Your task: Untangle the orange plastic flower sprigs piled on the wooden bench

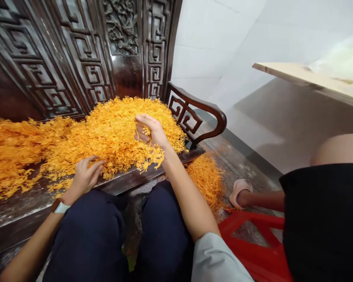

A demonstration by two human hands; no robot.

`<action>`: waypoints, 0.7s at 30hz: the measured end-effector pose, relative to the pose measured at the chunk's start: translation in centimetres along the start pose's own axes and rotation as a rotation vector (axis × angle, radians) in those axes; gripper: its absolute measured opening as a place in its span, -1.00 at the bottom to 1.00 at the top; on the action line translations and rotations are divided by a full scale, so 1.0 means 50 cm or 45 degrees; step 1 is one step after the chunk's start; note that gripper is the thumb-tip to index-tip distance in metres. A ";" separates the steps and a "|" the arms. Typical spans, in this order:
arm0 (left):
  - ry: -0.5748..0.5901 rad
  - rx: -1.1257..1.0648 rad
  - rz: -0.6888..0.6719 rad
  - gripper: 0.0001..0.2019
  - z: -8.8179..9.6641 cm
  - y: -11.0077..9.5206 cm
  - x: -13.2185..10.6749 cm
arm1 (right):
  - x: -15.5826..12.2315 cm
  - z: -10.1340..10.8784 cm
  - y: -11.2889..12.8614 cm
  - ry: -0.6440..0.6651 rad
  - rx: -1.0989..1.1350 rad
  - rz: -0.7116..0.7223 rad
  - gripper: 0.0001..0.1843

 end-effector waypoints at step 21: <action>-0.512 -1.208 0.323 -0.46 0.068 -0.084 0.409 | 0.084 -0.004 -0.119 -0.211 -0.318 -0.006 -0.06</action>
Point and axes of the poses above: each hand's wrist, its own x-axis towards the middle knuckle, its own z-axis out of the back of the hand, y = z × x, the point moved 7 cm from there along x, towards the middle knuckle, and after that the axes turned 8 degrees about x, right-handed, at the moved point
